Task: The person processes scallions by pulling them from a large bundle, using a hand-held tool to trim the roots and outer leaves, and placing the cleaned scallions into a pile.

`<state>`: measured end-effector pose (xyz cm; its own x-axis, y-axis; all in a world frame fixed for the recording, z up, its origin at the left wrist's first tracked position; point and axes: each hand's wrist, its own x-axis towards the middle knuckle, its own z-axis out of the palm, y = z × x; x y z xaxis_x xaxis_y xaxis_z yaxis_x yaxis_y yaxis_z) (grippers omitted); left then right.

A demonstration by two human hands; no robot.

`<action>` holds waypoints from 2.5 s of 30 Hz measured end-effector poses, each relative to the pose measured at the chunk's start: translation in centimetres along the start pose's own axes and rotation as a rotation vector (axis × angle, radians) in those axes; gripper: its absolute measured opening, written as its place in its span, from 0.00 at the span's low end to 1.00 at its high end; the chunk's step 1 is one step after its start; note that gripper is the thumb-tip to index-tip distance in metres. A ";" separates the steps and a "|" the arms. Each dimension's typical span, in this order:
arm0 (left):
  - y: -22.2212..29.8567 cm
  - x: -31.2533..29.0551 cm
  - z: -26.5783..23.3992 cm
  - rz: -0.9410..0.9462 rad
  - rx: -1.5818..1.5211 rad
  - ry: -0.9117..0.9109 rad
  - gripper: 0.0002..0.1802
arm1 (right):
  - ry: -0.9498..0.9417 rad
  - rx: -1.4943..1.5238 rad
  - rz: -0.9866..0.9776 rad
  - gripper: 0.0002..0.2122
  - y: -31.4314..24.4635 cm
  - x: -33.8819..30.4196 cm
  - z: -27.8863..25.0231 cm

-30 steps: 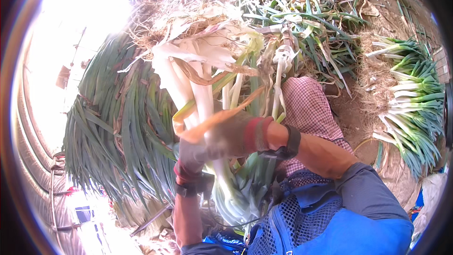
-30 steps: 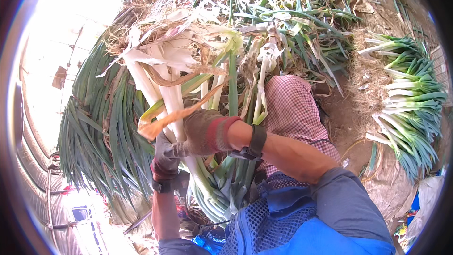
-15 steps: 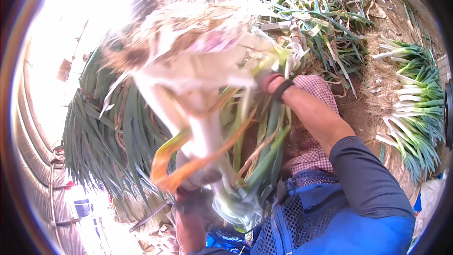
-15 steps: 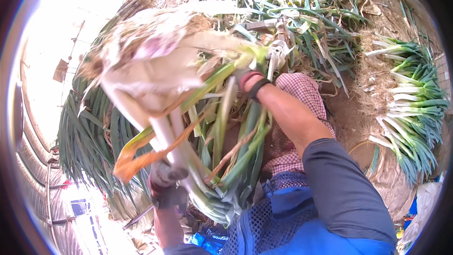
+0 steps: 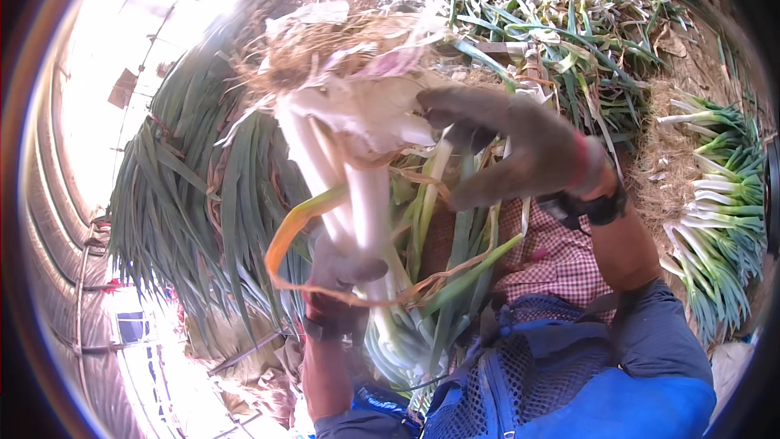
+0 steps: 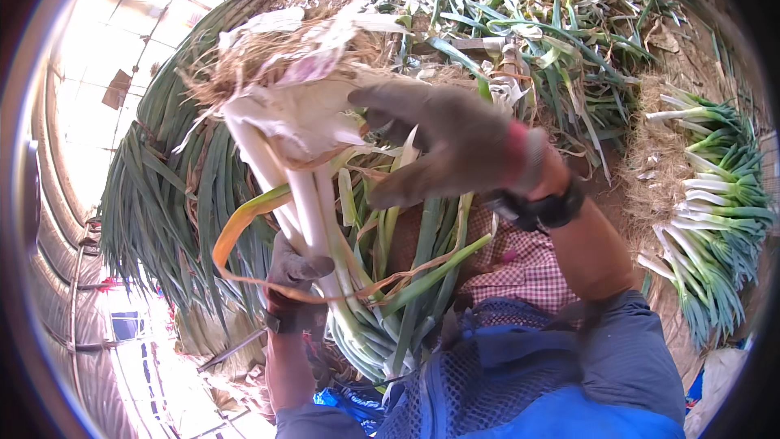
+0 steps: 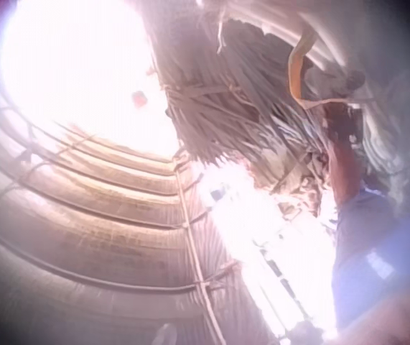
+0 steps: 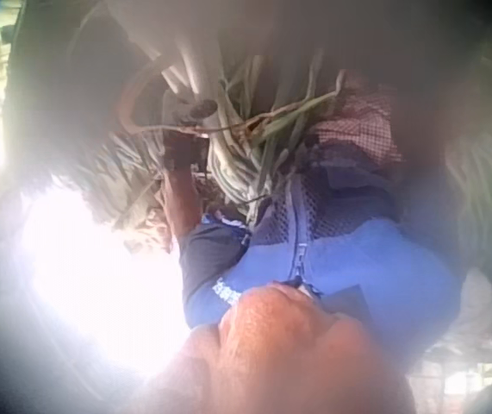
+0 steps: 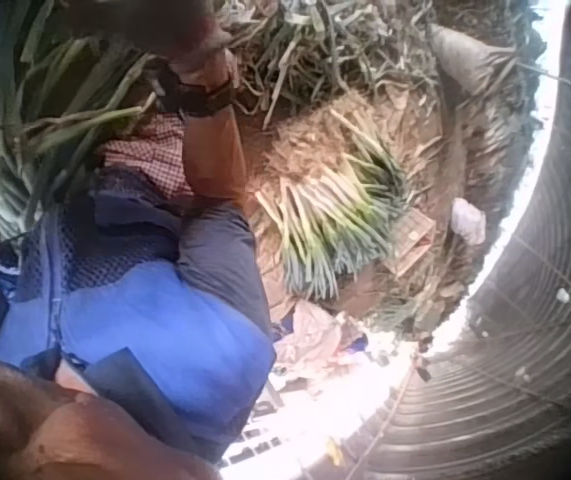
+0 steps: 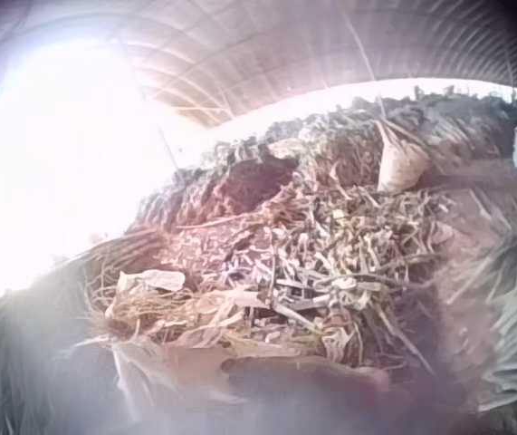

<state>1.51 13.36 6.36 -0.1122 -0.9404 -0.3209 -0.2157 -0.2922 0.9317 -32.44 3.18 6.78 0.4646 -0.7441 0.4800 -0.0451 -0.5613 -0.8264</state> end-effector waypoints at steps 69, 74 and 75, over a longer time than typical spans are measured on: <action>-10.3 0.2 5.8 -0.105 0.243 0.218 0.49 | 0.092 0.162 0.430 0.27 23.6 -5.0 15.7; -11.9 0.1 7.0 0.141 0.462 0.252 0.44 | -0.037 -0.896 0.296 0.19 25.1 -3.4 10.2; -12.5 0.0 7.4 0.195 0.563 0.259 0.45 | -0.103 -0.966 0.317 0.16 24.5 -1.9 7.1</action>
<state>-3.01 18.34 -6.52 0.0222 -0.9990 -0.0379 -0.6982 -0.0426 0.7147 -28.16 -6.65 -16.48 0.3786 -0.9002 0.2153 -0.8519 -0.4299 -0.2990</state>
